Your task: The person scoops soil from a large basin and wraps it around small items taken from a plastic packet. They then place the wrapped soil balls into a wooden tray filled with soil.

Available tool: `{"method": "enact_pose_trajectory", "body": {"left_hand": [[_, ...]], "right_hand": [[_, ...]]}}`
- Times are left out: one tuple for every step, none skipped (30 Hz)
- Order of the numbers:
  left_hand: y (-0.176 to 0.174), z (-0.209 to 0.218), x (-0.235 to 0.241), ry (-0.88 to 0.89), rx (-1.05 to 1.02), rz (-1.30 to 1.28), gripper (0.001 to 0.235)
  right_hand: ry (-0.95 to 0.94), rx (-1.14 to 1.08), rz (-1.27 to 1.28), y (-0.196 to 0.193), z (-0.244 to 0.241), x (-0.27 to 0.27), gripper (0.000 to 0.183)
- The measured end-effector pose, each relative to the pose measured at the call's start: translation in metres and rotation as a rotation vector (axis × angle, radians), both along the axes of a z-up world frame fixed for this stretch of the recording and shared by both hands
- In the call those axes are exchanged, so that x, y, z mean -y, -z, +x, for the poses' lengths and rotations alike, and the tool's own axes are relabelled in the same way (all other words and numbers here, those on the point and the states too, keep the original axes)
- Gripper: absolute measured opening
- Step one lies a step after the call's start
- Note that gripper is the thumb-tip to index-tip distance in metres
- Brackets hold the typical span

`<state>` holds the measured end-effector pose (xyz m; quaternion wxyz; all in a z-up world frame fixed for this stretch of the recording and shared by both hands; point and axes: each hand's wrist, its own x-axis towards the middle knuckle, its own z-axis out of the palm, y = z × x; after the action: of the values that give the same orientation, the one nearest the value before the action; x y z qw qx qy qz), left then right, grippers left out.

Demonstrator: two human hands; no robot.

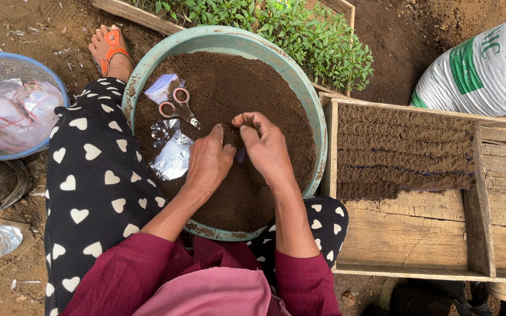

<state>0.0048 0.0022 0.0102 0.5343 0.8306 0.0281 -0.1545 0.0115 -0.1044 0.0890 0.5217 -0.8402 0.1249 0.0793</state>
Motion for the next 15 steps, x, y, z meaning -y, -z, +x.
{"method": "enact_pose_trajectory", "body": {"left_hand": [[-0.002, 0.000, -0.001, 0.000, 0.002, -0.001, 0.032], [-0.004, -0.001, -0.001, 0.005, 0.016, -0.015, 0.034], [-0.007, -0.001, -0.002, 0.009, 0.031, -0.029, 0.036], [-0.008, -0.003, -0.002, 0.010, 0.033, -0.029, 0.036], [-0.010, -0.004, -0.003, 0.016, 0.049, -0.014, 0.037], [-0.012, -0.005, -0.004, 0.020, 0.065, 0.002, 0.038], [-0.016, -0.006, -0.007, 0.019, 0.067, 0.004, 0.038], [-0.020, -0.008, -0.010, -0.018, 0.068, -0.066, 0.033], [-0.024, -0.009, -0.012, -0.055, 0.068, -0.136, 0.031], [-0.023, -0.010, -0.012, -0.053, 0.068, -0.136, 0.031], [-0.022, -0.010, -0.012, -0.094, -0.051, -0.285, 0.033], [-0.021, -0.010, -0.013, -0.137, -0.170, -0.433, 0.036], [-0.013, -0.009, -0.010, -0.136, -0.170, -0.433, 0.036], [-0.006, -0.007, -0.007, -0.247, -0.299, -0.704, 0.037], [0.002, -0.004, -0.004, -0.357, -0.429, -0.976, 0.039]], "right_hand": [[0.000, 0.002, -0.001, 0.005, -0.001, 0.004, 0.018], [-0.095, -0.005, -0.149, 0.011, -0.002, 0.008, 0.019], [-0.189, -0.012, -0.297, 0.016, -0.003, 0.012, 0.022], [-0.188, -0.010, -0.297, 0.026, -0.004, 0.016, 0.022], [-0.192, -0.012, -0.364, 0.035, -0.006, 0.019, 0.022], [-0.197, -0.013, -0.430, 0.045, -0.007, 0.023, 0.021], [-0.198, -0.011, -0.428, 0.045, -0.008, 0.024, 0.021], [-0.145, 0.049, -0.357, 0.044, -0.008, 0.025, 0.018], [-0.092, 0.108, -0.286, 0.044, -0.009, 0.026, 0.016], [-0.090, 0.108, -0.286, 0.042, -0.010, 0.026, 0.016], [-0.047, 0.096, -0.120, 0.041, -0.011, 0.025, 0.018], [-0.006, 0.086, 0.046, 0.039, -0.011, 0.024, 0.020], [-0.005, 0.086, 0.046, 0.039, -0.010, 0.023, 0.020], [-0.008, 0.091, 0.115, 0.040, -0.008, 0.022, 0.020], [-0.010, 0.097, 0.183, 0.040, -0.006, 0.020, 0.019]]}}
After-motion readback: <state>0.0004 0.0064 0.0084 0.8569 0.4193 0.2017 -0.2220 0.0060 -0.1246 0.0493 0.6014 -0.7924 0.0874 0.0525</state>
